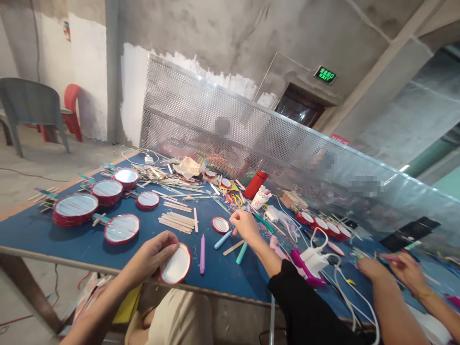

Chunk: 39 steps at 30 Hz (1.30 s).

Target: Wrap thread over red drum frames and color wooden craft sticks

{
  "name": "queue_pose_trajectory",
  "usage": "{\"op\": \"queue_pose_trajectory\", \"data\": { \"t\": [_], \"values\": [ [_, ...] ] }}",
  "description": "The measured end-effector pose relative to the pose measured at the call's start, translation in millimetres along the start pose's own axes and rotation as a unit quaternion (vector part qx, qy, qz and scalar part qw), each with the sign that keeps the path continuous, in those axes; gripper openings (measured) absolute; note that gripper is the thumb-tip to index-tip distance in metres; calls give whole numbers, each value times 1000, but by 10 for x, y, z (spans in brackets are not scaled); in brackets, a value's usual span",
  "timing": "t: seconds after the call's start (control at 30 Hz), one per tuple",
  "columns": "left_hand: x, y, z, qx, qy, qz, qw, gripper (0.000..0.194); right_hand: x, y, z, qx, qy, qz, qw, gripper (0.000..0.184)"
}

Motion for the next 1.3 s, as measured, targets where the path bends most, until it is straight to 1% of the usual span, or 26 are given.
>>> {"op": "queue_pose_trajectory", "data": {
  "t": [0.1, 0.2, 0.3, 0.4, 0.53, 0.63, 0.73, 0.8, 0.9, 0.97, 1.07, 1.17, 1.3],
  "values": [
    [-26, -17, 3, -1, -25, -21, 999, 20, -245, -282, -233, 70, 6, 93, 993, 15],
    [-36, -17, -1, -6, -25, -61, 998, 26, -533, -580, -520, 125, -10, 184, 975, 15],
    [-41, -22, -5, -14, -26, -102, 994, 35, -775, -805, -758, 144, -47, 262, 953, 21],
    [-38, -37, -17, -13, -23, -148, 989, 42, -944, -908, -885, 129, -76, 332, 931, 30],
    [-14, -41, -57, -5, -17, -221, 975, 51, -1104, -895, -940, 77, -100, 421, 898, 40],
    [19, -31, -89, 5, -14, -248, 969, 56, -1214, -871, -970, 30, -126, 485, 865, 46],
    [50, -22, -104, 20, -6, -276, 961, 56, -1314, -895, -1005, -8, -152, 540, 828, 50],
    [60, -17, -104, 29, 5, -290, 957, 55, -1363, -928, -1027, -26, -165, 568, 806, 52],
    [68, -12, -100, 37, 42, -281, 958, 54, -1399, -966, -1046, -45, -183, 594, 782, 52],
    [72, -10, -103, 36, 68, -257, 963, 53, -1404, -964, -1040, -57, -190, 604, 772, 50],
    [76, -6, -116, 27, 79, -215, 973, 47, -1404, -918, -987, -72, -188, 614, 763, 46],
    [80, -8, -121, 27, 68, -193, 978, 44, -1409, -843, -903, -81, -177, 617, 763, 45],
    [61, 4, -98, 44, 41, -207, 977, 44, -1406, -773, -840, -84, -165, 601, 778, 46]
  ]
}}
Point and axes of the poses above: each hand's wrist, its own z-axis towards the middle knuckle, its own x-axis out of the back of the hand, y = z × x, the point moved 3 cm from there along z, towards the middle knuckle, and after that the axes turned 15 degrees about z, right-handed, at the moved point
